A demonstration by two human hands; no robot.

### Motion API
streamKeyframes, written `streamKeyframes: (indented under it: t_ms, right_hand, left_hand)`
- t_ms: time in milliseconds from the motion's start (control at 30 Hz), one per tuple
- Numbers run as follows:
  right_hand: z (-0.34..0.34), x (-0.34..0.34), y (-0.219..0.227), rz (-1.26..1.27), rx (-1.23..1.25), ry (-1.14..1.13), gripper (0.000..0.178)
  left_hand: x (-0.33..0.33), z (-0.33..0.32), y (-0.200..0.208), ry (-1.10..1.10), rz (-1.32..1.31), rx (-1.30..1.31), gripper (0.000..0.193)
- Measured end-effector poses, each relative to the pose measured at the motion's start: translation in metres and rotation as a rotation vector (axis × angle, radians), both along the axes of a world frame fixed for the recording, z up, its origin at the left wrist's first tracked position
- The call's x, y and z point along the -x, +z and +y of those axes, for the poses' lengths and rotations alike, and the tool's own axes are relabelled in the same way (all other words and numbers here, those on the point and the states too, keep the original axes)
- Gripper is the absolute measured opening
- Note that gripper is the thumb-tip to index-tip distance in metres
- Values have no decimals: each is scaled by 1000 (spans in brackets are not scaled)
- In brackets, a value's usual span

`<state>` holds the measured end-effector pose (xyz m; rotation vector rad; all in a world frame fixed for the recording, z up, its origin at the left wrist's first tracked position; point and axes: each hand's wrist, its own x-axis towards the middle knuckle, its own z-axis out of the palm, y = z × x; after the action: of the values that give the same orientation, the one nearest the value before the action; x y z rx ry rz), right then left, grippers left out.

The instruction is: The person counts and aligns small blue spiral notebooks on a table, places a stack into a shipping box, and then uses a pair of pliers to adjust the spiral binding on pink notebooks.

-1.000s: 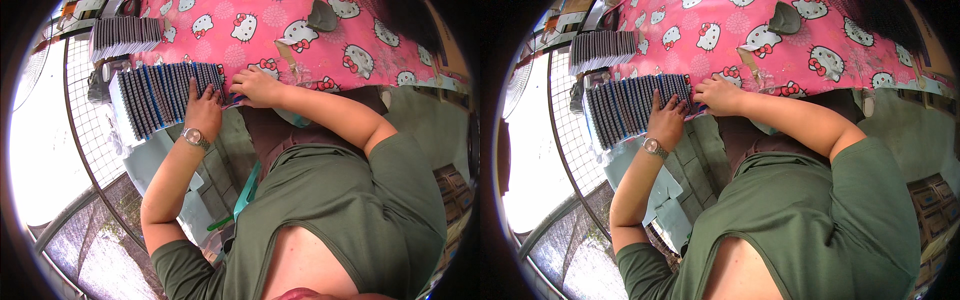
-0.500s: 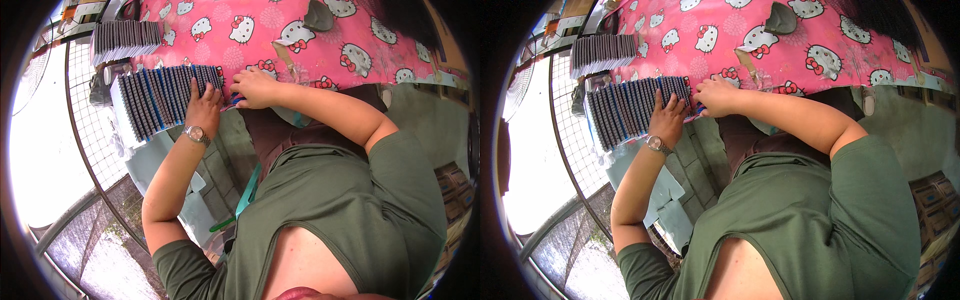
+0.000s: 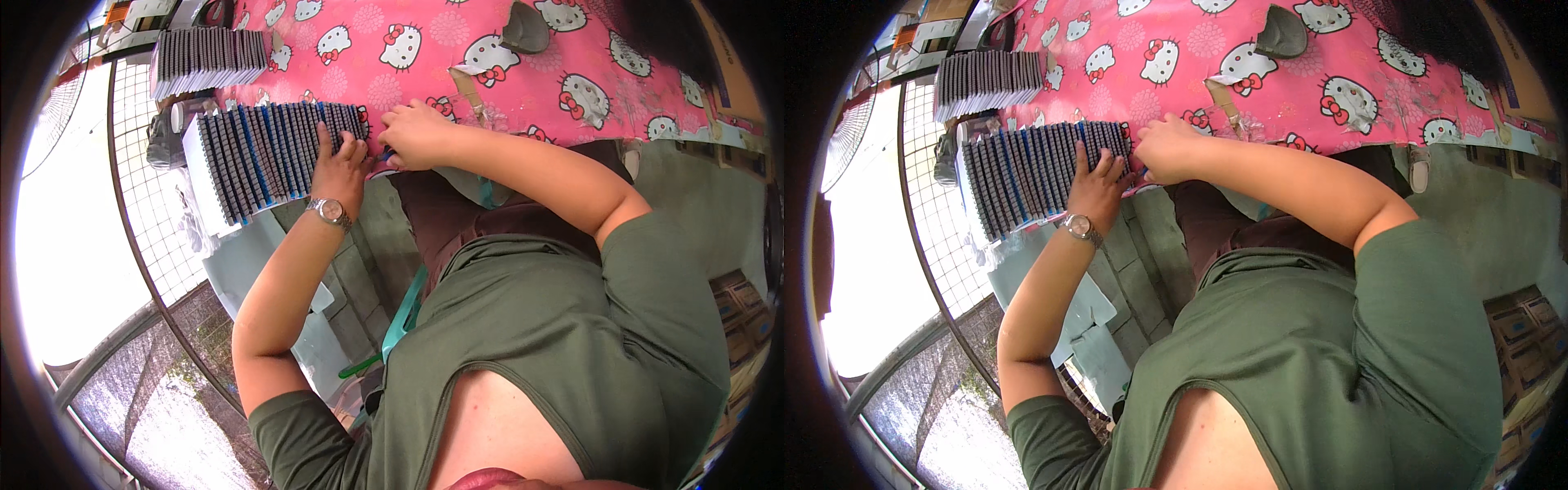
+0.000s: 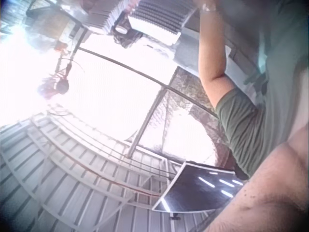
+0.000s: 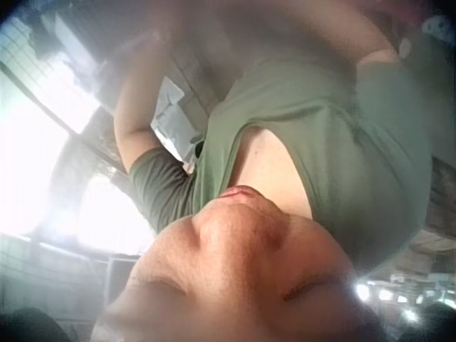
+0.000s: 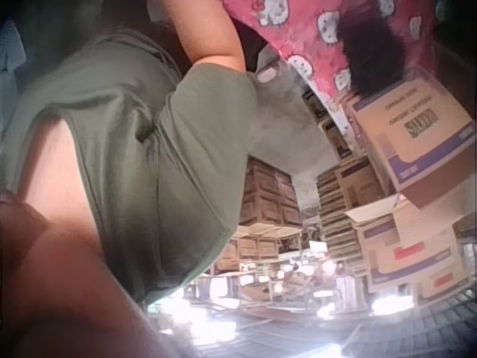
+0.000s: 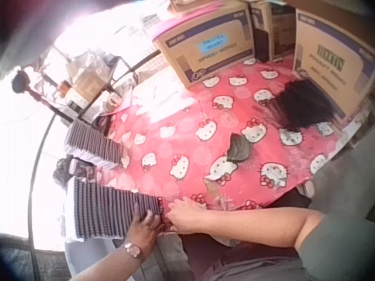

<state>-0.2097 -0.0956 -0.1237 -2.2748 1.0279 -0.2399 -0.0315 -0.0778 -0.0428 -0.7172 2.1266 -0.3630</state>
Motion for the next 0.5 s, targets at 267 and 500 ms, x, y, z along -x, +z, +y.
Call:
streamKeyframes:
  t_ms: [267, 500]
  right_hand:
    - [9, 0, -20, -169, 103, 26, 41]
    - [8, -2, -19, -142, 69, 18, 41]
  left_hand:
    - [11, -5, 9, 55, -44, -37, 34]
    - [11, -6, 11, 63, -24, -58, 32]
